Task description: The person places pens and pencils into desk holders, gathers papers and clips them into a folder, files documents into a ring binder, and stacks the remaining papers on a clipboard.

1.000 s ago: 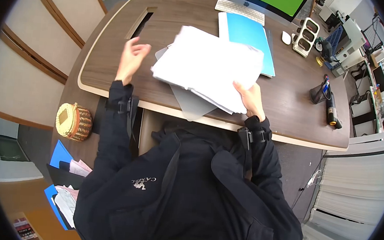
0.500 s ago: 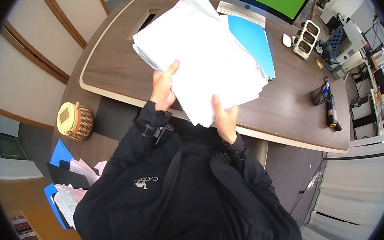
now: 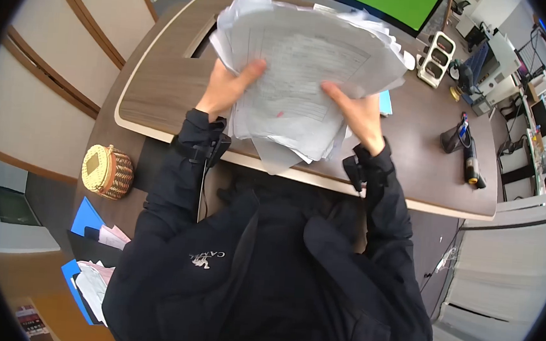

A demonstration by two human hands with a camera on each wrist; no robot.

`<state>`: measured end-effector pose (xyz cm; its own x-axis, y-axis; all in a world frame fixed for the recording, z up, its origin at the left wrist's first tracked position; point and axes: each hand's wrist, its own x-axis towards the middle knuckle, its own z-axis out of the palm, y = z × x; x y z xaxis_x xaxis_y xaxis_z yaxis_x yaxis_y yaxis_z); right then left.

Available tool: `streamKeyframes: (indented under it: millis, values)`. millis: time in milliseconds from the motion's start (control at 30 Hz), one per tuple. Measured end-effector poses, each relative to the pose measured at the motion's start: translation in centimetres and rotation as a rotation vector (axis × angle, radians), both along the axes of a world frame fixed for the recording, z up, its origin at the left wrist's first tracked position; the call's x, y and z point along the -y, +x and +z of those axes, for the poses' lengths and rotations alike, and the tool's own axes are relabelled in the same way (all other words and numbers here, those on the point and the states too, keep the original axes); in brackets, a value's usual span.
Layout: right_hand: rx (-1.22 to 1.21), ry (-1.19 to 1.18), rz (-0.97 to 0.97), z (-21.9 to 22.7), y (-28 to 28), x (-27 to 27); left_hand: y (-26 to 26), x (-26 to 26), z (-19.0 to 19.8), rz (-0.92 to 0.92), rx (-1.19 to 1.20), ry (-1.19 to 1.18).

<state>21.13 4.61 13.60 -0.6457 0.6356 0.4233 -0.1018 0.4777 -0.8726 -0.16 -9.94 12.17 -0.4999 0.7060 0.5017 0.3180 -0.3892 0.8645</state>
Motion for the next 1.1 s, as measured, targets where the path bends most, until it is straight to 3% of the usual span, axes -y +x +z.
streamKeyframes:
  millis: [133,300,400,467,567,700,767,800,1033,1100]
  values:
    - [-0.304,0.031,-0.036,-1.3,-0.6,1.1,-2.5,1.3,-0.2,-0.117,0.015,-0.017]
    - [-0.191,0.063,-0.004,-0.8,-1.0,0.8,-2.4,2.1,2.0,-0.142,0.001,-0.189]
    - [-0.147,0.276,-0.169,-1.9,-1.6,-0.5,-2.2,0.9,0.2,-0.152,0.122,-0.006]
    - [-0.303,0.064,-0.068,-2.2,-1.6,-0.1,-1.3,0.7,-1.3,-0.162,0.194,0.121]
    - [-0.084,0.001,0.057,-2.1,-1.0,0.5,-0.5,0.8,-2.0,-0.098,0.248,0.057]
    - [-0.036,-0.018,0.018,-0.7,-0.9,1.0,-0.2,1.2,-3.0,-0.132,0.274,0.084]
    - [-0.103,-0.058,0.028,-0.7,-1.4,1.0,1.1,1.0,-4.5,0.050,0.227,-0.057]
    - [-0.103,-0.060,0.028,-0.9,-1.7,1.0,2.7,0.2,-4.7,0.163,0.217,0.145]
    - [-0.217,0.077,0.071,-1.4,-1.5,0.0,2.5,1.2,-2.7,0.003,0.459,0.072]
    - [0.045,0.137,0.061,-1.1,-0.9,-1.5,1.9,0.9,-2.3,-0.010,0.424,0.016]
